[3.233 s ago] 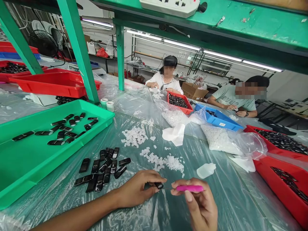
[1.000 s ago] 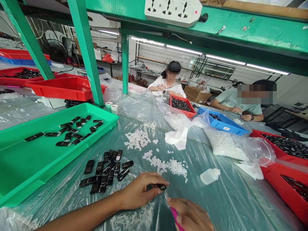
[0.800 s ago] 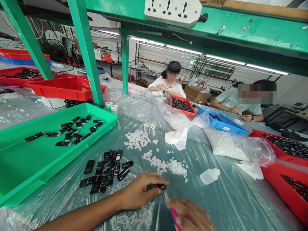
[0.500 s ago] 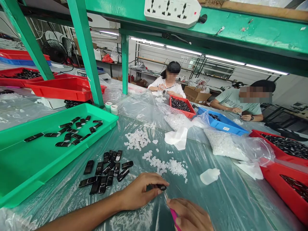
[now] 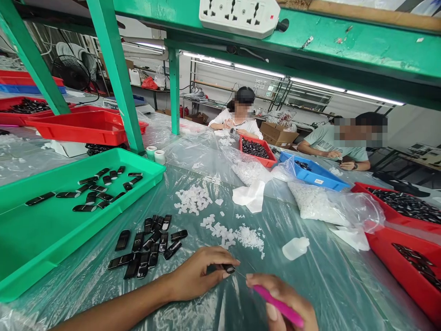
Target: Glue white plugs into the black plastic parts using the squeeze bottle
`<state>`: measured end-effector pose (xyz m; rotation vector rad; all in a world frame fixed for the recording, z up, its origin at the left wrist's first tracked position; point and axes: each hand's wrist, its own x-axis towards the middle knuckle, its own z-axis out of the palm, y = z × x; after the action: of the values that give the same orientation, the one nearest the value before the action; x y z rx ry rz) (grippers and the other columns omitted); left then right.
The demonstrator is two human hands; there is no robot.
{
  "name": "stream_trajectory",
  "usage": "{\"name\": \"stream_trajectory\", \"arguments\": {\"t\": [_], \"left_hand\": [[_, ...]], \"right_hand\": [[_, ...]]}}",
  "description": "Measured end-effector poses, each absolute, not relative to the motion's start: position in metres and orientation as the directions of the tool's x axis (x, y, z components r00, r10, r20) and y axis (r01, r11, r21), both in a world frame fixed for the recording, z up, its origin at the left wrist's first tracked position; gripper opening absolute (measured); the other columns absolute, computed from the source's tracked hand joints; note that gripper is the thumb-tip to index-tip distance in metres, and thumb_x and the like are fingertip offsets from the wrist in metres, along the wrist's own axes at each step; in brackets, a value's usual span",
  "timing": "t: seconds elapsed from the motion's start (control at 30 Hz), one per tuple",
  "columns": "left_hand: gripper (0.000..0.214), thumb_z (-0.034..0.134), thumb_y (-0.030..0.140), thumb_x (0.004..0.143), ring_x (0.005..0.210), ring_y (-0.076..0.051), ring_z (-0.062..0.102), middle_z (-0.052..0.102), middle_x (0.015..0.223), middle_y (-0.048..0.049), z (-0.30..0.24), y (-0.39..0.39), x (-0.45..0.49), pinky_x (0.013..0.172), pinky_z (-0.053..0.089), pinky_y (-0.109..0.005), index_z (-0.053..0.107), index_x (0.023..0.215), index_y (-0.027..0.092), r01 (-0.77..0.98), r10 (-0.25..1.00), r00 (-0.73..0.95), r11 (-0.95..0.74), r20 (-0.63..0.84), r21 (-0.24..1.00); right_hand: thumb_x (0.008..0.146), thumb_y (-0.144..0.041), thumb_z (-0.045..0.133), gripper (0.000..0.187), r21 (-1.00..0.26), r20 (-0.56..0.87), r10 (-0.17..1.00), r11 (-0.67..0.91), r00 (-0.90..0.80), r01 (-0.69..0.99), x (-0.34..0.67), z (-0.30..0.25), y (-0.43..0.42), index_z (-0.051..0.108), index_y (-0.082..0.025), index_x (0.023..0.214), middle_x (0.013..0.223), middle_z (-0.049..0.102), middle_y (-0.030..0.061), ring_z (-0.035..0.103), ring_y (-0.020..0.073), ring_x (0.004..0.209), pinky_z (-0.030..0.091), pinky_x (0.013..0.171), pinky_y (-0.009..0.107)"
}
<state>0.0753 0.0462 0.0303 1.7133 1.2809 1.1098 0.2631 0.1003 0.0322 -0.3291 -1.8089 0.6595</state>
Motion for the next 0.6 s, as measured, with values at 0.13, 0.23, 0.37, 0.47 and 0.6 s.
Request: {"name": "stream_trajectory", "arguments": {"t": [0.13,0.23,0.37,0.47,0.6], "left_hand": [[0.032,0.047,0.019,0.089,0.094,-0.020,0.058,0.063,0.107,-0.0061,0.032,0.046,0.076,0.083,0.044,-0.028,0.059,0.118,0.027,0.345,0.970,0.138,-0.235,0.199,0.909],[0.033,0.047,0.019,0.089,0.093,-0.020,0.058,0.063,0.107,-0.0059,0.033,0.046,0.076,0.083,0.044,-0.028,0.059,0.118,0.028,0.339,0.970,0.136,-0.238,0.202,0.910],[0.030,0.049,0.024,0.089,0.095,-0.021,0.057,0.063,0.107,-0.0054,0.031,0.046,0.075,0.082,0.044,-0.026,0.060,0.116,0.028,0.349,0.978,0.110,-0.207,0.179,0.914],[0.028,0.051,0.032,0.088,0.093,-0.022,0.058,0.063,0.107,-0.0062,0.025,0.046,0.074,0.077,0.045,-0.026,0.062,0.114,0.027,0.343,0.993,0.033,-0.119,0.115,0.932],[0.037,0.050,0.043,0.087,0.076,-0.019,0.061,0.062,0.101,-0.0101,0.005,0.049,0.073,0.070,0.048,-0.028,0.062,0.113,0.020,0.207,0.990,-0.132,-0.017,0.045,0.978]], "right_hand": [[0.088,-0.023,0.049,0.010,-0.705,0.707,0.648,0.677,-0.283,-0.210,0.260,0.029,0.102,0.052,-0.021,0.098,0.085,0.068,0.0053,0.068,0.0181,0.074,0.054,0.064,0.030],[0.089,-0.025,0.049,0.011,-0.723,0.689,0.661,0.656,-0.299,-0.216,0.257,0.028,0.101,0.052,-0.021,0.099,0.085,0.068,0.0046,0.068,0.0169,0.073,0.053,0.065,0.029],[0.089,-0.022,0.048,0.011,-0.692,0.715,0.642,0.706,-0.276,-0.150,0.261,0.028,0.101,0.051,-0.021,0.099,0.084,0.068,0.0054,0.067,0.0179,0.076,0.053,0.065,0.030],[0.085,-0.015,0.050,0.015,-0.554,0.780,0.552,0.828,-0.295,0.087,0.271,0.034,0.113,0.052,-0.021,0.099,0.082,0.068,0.0055,0.067,0.0183,0.074,0.052,0.067,0.030],[0.083,-0.024,0.051,0.016,-0.283,0.592,0.539,0.835,-0.600,0.471,0.286,0.039,0.151,0.053,-0.024,0.098,0.067,0.066,0.0001,0.064,0.0163,0.051,0.047,0.044,0.024]]}}
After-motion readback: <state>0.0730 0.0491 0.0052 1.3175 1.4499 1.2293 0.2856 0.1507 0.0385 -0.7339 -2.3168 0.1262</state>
